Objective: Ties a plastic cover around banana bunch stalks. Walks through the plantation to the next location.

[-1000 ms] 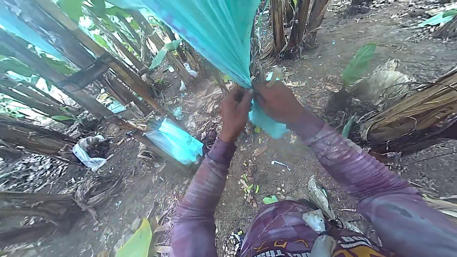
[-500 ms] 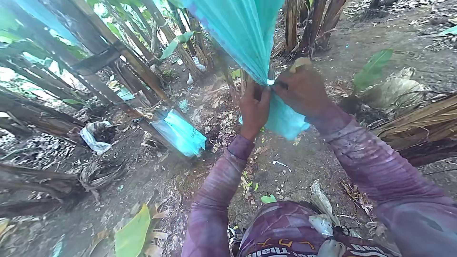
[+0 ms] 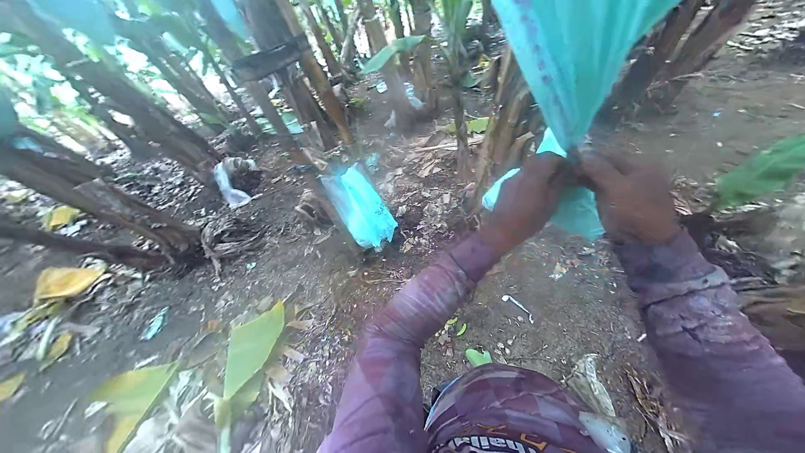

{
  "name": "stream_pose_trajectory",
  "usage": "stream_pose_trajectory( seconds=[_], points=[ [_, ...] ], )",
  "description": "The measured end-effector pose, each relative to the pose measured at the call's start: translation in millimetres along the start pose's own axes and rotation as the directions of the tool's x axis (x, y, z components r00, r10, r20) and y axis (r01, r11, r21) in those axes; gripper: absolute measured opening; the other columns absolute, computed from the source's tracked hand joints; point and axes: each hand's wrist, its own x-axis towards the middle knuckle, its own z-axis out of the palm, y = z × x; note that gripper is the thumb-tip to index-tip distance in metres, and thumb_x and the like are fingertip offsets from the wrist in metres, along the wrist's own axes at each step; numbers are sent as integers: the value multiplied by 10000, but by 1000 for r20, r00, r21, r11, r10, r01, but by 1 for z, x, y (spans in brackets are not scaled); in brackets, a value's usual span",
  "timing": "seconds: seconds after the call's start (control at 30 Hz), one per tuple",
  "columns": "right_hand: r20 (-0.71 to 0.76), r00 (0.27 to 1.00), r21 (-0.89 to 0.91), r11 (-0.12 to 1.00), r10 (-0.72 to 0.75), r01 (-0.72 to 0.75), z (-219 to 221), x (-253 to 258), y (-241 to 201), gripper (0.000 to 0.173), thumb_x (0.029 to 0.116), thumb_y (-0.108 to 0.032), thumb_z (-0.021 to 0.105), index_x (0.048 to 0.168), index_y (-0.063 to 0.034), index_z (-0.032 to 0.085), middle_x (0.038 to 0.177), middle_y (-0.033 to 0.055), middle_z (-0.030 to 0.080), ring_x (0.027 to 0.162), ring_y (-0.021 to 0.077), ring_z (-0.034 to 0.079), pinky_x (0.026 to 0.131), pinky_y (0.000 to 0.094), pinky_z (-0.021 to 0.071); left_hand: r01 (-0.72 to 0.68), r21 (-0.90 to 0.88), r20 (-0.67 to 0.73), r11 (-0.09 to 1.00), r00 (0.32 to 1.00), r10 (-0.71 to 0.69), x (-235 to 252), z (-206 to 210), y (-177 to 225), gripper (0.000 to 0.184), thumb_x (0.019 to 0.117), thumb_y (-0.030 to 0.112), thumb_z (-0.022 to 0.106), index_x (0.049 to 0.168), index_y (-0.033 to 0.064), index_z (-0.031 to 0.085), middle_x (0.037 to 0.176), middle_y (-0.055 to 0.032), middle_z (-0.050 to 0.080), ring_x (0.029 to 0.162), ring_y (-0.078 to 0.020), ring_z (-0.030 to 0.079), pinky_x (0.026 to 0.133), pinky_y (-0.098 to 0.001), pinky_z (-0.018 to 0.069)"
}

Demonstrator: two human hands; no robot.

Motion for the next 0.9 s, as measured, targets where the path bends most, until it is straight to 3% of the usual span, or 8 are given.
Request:
stream_pose_trajectory(
  seconds=[0.2,0.37,0.4,0.47,0.53,0.63,0.73,0.9],
  points=[
    [-7,979,-105,973,-205,203,1,2,-9,217,1042,-229,605,1081,-50,723,985,-52,734,918,11,696,906,280,592,-320,244,203,916,940,274,10,-35,12,191,960,-24,590,1113,-8,703,1165,-190,696,951,-312,729,733,-429,621],
    [44,976,-155,963,-215,219,-6,5,-35,207,1059,-184,548,1117,-69,710,980,-113,710,918,-61,660,896,219,571,-651,412,435,638,755,490,36,-69,48,195,945,-8,576,1052,18,737,1125,-163,699,996,-333,671,761,-423,546],
    [52,976,-162,963,-210,216,-7,6,-39,197,1056,-174,542,1103,-84,710,967,-125,704,909,-71,653,885,212,567,-702,430,479,568,710,516,41,-73,54,195,952,-2,565,1045,35,732,1153,-138,699,1021,-315,654,786,-416,511],
    [71,985,-162,973,-154,164,-10,9,-46,207,1046,-151,537,1114,-63,711,970,-83,707,893,-43,658,869,240,576,-790,395,573,470,611,546,55,-81,61,222,988,15,528,1085,48,724,1264,-122,679,1169,-306,618,989,-435,453],
    [89,995,-86,995,-44,52,-12,10,-53,212,1046,-125,522,1149,-47,689,975,-58,713,865,-9,679,837,254,598,-822,275,658,498,539,526,74,-87,63,253,1006,9,503,1165,14,699,1335,-180,647,1280,-360,589,1126,-499,405],
    [103,995,103,995,2,-13,-11,12,-50,189,1042,-79,540,1119,-17,702,919,-30,729,806,32,694,785,252,611,-757,201,750,622,527,399,99,-90,58,233,1019,-6,486,1185,-20,649,1283,-224,635,1162,-405,644,966,-533,528],
    [138,990,267,963,-15,-22,-12,17,-33,139,1017,-48,579,1060,-18,707,861,-21,721,755,52,684,745,255,604,-754,179,704,632,547,453,107,-82,43,149,1038,49,507,1049,-17,640,1060,-212,674,961,-382,700,784,-499,580],
    [128,990,324,941,58,-97,-12,15,-24,88,990,-30,611,967,-37,695,826,-22,709,741,55,678,744,258,599,-688,201,704,697,596,385,106,-74,39,160,1037,109,536,1069,11,658,953,-193,686,918,-387,704,764,-539,563]
  ],
)
